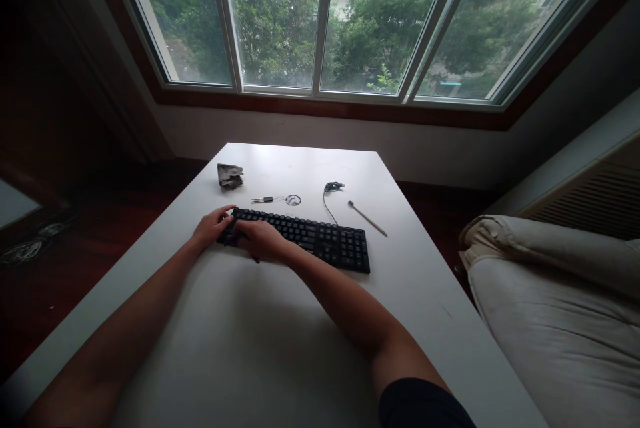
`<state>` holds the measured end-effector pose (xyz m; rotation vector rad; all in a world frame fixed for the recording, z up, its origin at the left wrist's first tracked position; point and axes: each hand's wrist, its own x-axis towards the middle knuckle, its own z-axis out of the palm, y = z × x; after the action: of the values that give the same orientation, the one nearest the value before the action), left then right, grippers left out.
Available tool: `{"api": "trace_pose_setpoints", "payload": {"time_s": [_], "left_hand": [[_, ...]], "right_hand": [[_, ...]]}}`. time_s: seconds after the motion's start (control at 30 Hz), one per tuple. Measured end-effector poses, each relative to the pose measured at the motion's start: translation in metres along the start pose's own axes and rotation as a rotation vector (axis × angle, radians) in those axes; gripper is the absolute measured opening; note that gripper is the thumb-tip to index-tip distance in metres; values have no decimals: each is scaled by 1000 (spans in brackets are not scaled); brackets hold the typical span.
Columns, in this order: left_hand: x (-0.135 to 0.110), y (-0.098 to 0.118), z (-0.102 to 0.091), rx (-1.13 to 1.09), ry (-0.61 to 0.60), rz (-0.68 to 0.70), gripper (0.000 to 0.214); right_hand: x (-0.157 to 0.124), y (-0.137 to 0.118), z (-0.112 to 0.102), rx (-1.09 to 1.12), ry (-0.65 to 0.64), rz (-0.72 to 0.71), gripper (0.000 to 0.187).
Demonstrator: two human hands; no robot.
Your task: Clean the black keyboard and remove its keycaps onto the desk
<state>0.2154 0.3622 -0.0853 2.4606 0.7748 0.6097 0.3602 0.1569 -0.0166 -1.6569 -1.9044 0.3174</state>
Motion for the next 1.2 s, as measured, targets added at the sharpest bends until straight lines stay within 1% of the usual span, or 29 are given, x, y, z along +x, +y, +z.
{"api": "trace_pose_setpoints", "payload": {"time_s": [0.07, 0.13, 0.17, 0.2, 0.3, 0.4, 0.47, 0.6, 0.73, 0.77, 0.87, 0.93, 1.0, 1.07, 1.13, 1.2], "left_hand": [[0, 0, 1, -2, 8, 2, 48], [0, 0, 1, -3, 9, 0, 47], [0, 0, 1, -4, 8, -2, 47], [0, 0, 1, -5, 8, -4, 47], [0, 0, 1, -9, 4, -11, 47], [-1, 1, 0, -12, 3, -18, 47], [-2, 1, 0, -10, 6, -22, 47], [-2, 2, -1, 0, 4, -23, 47], [-2, 4, -1, 7, -7, -30, 47], [-2, 5, -1, 8, -6, -33, 47], [-1, 5, 0, 6, 4, -36, 47], [-1, 5, 1, 3, 5, -34, 47], [-1, 5, 1, 2, -1, -35, 48], [-1, 5, 1, 5, -5, -37, 48], [-1, 4, 2, 10, -3, -35, 47], [-1, 4, 2, 12, 1, -31, 47]], "right_hand": [[2, 13, -8, 158, 169, 97, 25], [3, 31, -15, 246, 311, 190, 25], [2, 40, -16, 256, 354, 226, 24], [0, 48, -18, 235, 368, 262, 23], [-10, 67, -17, 25, 336, 303, 27], [-21, 75, -15, -195, 285, 269, 32], [-26, 76, -14, -274, 245, 228, 35], [-30, 76, -20, -290, 131, 146, 38], [-35, 70, -29, -294, 75, 89, 23], [-36, 68, -31, -319, 70, 72, 24], [-38, 62, -30, -409, 63, 54, 39], [-36, 60, -26, -443, 62, 72, 37], [-32, 61, -23, -446, 82, 120, 28], [-27, 62, -20, -436, 141, 196, 22], [-22, 64, -19, -432, 212, 281, 22], [-19, 64, -18, -441, 237, 343, 22]]}}
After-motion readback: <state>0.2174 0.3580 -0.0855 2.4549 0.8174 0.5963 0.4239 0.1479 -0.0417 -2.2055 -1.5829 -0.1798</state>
